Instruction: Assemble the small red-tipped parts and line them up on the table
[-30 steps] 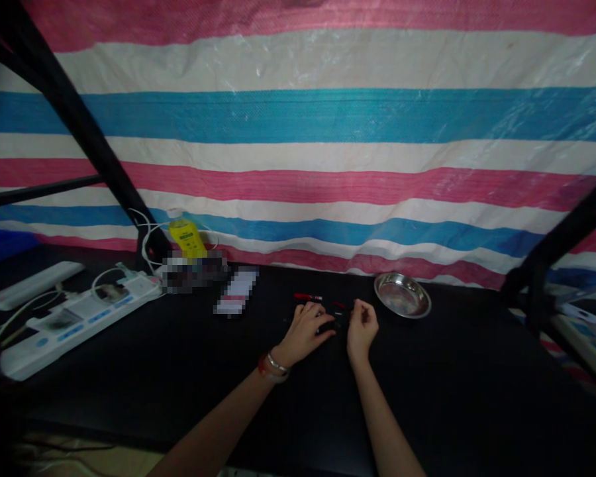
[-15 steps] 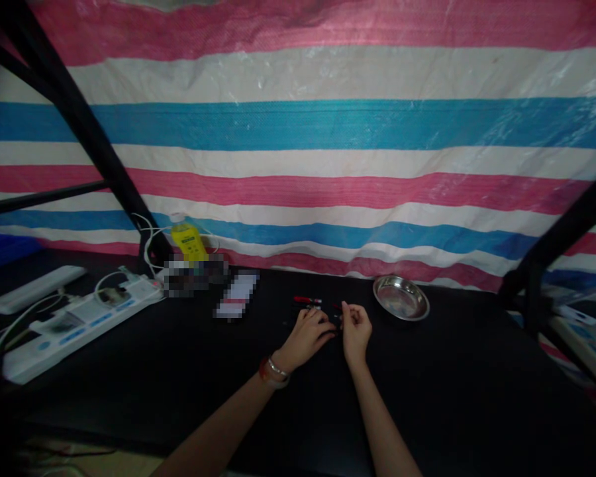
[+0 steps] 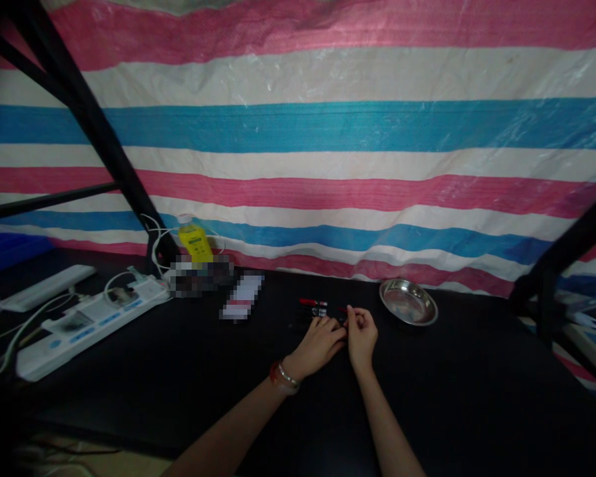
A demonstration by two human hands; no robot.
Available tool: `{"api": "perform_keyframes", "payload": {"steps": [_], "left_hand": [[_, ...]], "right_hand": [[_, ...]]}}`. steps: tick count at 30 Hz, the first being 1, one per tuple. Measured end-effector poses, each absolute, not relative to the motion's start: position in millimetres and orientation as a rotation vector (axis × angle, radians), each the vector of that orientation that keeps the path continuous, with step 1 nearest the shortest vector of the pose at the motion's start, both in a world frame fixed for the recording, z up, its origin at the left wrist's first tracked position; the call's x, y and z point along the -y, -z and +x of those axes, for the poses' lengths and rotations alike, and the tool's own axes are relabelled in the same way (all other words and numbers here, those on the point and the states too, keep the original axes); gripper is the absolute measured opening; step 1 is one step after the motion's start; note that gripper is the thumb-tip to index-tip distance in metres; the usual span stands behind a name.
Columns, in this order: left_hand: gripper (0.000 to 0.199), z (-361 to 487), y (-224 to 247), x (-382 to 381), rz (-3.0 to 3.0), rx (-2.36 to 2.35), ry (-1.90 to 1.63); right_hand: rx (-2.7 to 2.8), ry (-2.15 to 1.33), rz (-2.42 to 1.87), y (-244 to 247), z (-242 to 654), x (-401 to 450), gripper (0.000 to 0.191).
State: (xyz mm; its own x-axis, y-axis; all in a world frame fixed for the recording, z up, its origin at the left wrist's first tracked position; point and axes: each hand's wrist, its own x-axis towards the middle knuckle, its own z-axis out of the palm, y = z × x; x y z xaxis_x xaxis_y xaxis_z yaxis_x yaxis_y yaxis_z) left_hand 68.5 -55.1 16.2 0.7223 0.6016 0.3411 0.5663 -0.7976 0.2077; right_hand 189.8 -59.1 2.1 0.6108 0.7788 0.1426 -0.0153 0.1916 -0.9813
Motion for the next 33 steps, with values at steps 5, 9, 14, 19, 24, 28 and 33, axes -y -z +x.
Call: {"api": "perform_keyframes", "payload": {"steps": [5, 9, 14, 19, 24, 28, 33], "left_hand": [[0.012, 70.1, -14.7, 55.4, 2.822, -0.937, -0.608], [0.008, 72.5, -15.3, 52.6, 2.778, -0.932, -0.632], [0.008, 72.4, -17.9, 51.5, 2.644, -0.956, -0.722], [0.014, 69.4, -19.0, 53.1, 2.537, -0.966, -0.891], [0.022, 66.9, -16.4, 51.4, 2.403, -1.138, -1.159], [0.021, 65.5, -15.4, 49.9, 2.354, -1.173, -1.218], [0.022, 64.6, -15.4, 48.7, 2.305, -1.227, -1.245]], "right_hand": [[0.727, -0.621, -1.284, -0.5, 191.0, 59.4, 0.044], [0.725, -0.633, -1.278, -2.3, 190.9, 60.0, 0.044], [0.752, -0.618, -1.212, -4.5, 189.6, 62.1, 0.042], [0.788, -0.614, -1.209, -4.9, 189.6, 63.2, 0.039], [0.796, -0.753, -1.174, -3.8, 193.1, 60.2, 0.042], [0.83, -0.848, -1.141, -3.5, 193.4, 59.4, 0.039], [0.832, -0.838, -1.147, -3.7, 193.0, 59.8, 0.038]]}}
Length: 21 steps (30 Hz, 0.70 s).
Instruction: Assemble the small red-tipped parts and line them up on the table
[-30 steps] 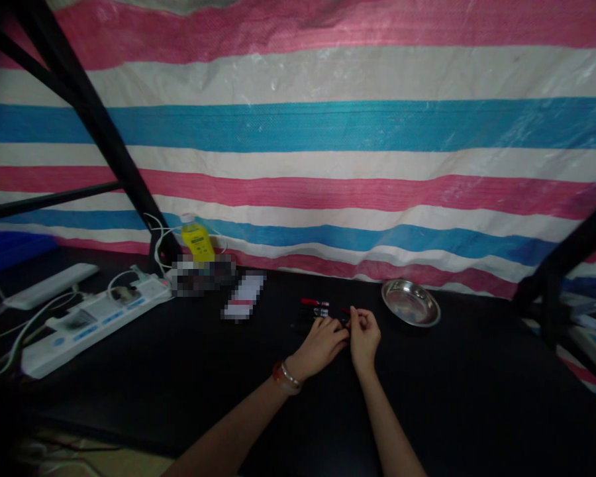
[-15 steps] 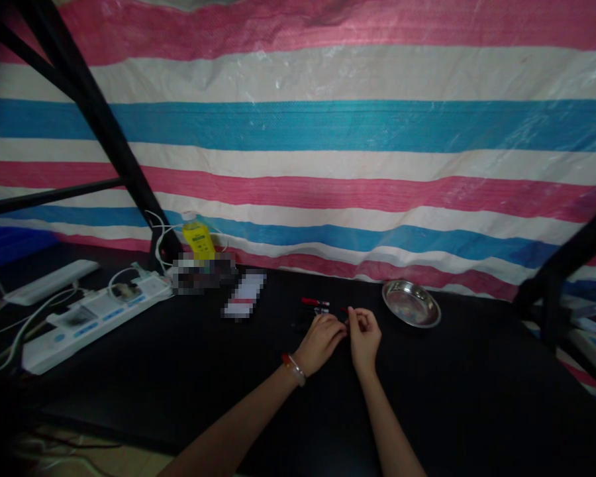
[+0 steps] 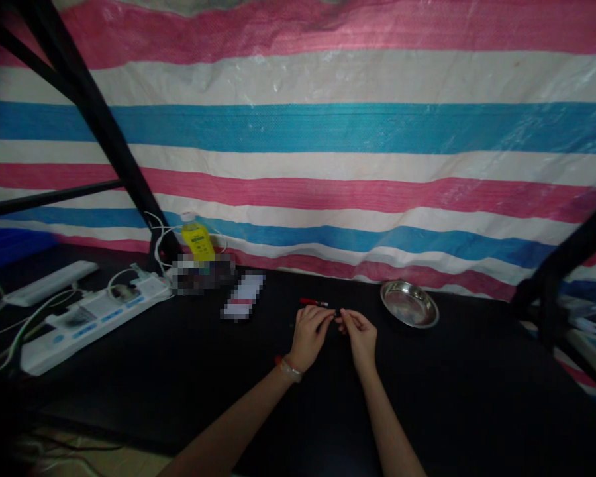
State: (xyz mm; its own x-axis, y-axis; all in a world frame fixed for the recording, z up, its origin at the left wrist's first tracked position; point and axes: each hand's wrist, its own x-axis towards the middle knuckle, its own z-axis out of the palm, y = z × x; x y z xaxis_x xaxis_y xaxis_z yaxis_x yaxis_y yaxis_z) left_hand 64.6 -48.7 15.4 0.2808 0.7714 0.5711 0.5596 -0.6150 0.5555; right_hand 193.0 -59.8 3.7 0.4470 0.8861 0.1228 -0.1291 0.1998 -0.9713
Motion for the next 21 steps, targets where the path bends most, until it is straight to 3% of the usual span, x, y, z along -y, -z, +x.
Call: {"api": "perform_keyframes", "payload": {"steps": [21], "left_hand": [[0.01, 62.3, -18.4, 47.3, 2.235, -1.167, -1.264]], "right_hand": [[0.746, -1.08, -1.004, 2.0, 191.2, 55.3, 0.038]]}}
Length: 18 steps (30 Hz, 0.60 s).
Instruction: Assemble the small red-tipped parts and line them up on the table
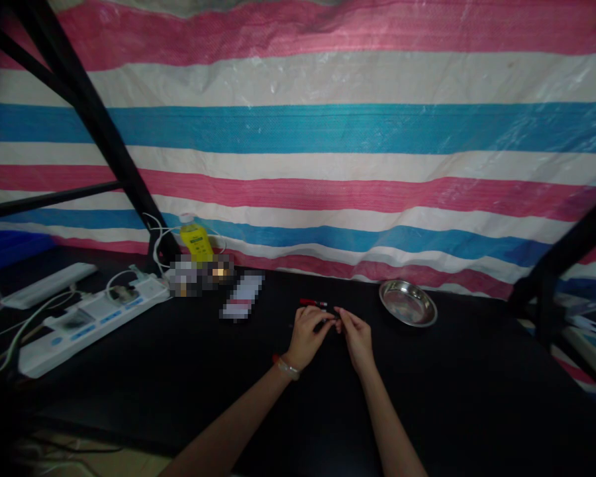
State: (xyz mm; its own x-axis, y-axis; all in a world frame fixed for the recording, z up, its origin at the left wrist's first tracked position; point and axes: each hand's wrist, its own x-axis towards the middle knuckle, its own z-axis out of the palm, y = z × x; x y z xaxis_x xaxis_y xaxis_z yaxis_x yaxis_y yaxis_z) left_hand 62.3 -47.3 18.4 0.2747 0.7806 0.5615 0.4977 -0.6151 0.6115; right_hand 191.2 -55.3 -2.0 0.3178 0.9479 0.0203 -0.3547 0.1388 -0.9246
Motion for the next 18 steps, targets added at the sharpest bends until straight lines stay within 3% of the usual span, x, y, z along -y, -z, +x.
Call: {"api": "perform_keyframes", "payload": {"steps": [6, 12, 18], "left_hand": [[0.008, 60.8, -21.9, 47.3, 2.192, -1.193, -1.233], [0.02, 51.7, -27.8, 39.5, 2.285, -1.223, -1.075], [0.008, 23.9, -35.4, 18.4, 2.361, -1.345, -0.9]], "right_hand": [[0.752, -1.16, -1.055, 5.9, 191.9, 54.2, 0.043], [0.637, -1.176, -0.948, 4.0, 196.8, 52.6, 0.043], [0.74, -1.037, -1.028, -2.8, 197.8, 57.8, 0.05]]}}
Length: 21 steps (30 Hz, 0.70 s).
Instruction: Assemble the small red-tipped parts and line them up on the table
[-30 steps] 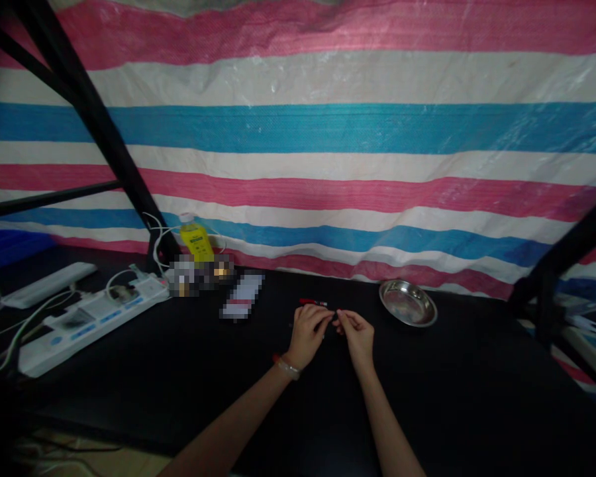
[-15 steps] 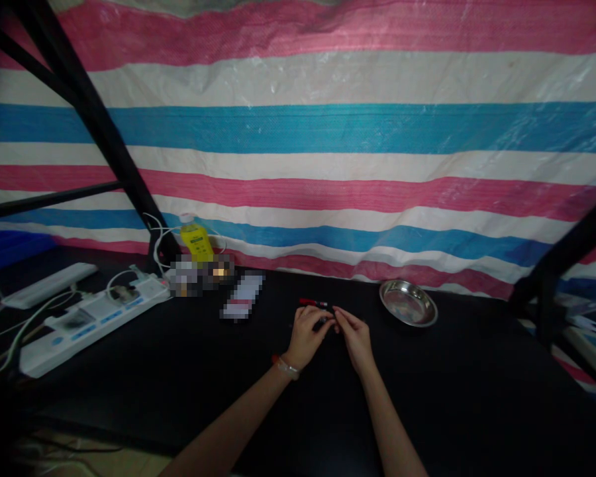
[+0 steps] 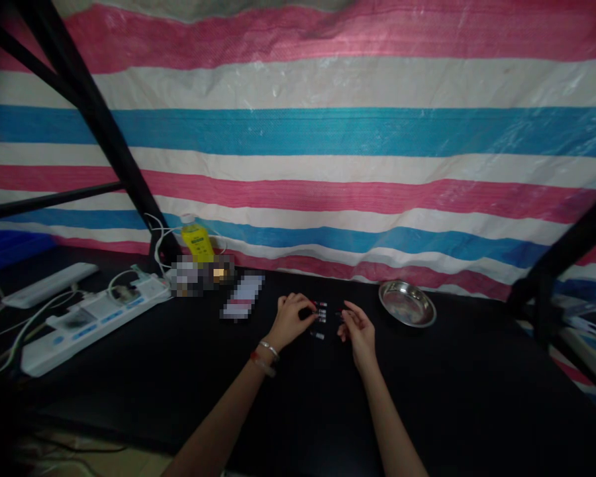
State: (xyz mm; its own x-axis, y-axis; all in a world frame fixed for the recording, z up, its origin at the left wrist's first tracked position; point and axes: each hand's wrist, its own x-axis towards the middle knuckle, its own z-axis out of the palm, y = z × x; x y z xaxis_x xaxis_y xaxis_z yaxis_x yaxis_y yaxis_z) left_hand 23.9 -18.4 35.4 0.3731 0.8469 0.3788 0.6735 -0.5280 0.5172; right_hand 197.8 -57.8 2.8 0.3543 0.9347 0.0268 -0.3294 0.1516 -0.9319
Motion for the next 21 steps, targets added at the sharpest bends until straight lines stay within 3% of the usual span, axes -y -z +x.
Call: {"api": "perform_keyframes", "payload": {"steps": [3, 8, 21], "left_hand": [[0.007, 12.6, -35.5, 9.7, 2.35, -1.388, -0.821], [0.01, 6.6, -31.1, 4.6, 2.343, -1.378, -0.723], [0.015, 8.3, -26.8, 6.1, 2.356, -1.319, -0.656]], "right_hand": [[0.891, -0.874, -1.094, -4.4, 188.7, 62.8, 0.048], [1.044, -0.889, -1.155, 4.5, 175.7, 63.4, 0.052], [1.043, -0.64, -1.387, 22.0, 189.5, 59.4, 0.05]]}}
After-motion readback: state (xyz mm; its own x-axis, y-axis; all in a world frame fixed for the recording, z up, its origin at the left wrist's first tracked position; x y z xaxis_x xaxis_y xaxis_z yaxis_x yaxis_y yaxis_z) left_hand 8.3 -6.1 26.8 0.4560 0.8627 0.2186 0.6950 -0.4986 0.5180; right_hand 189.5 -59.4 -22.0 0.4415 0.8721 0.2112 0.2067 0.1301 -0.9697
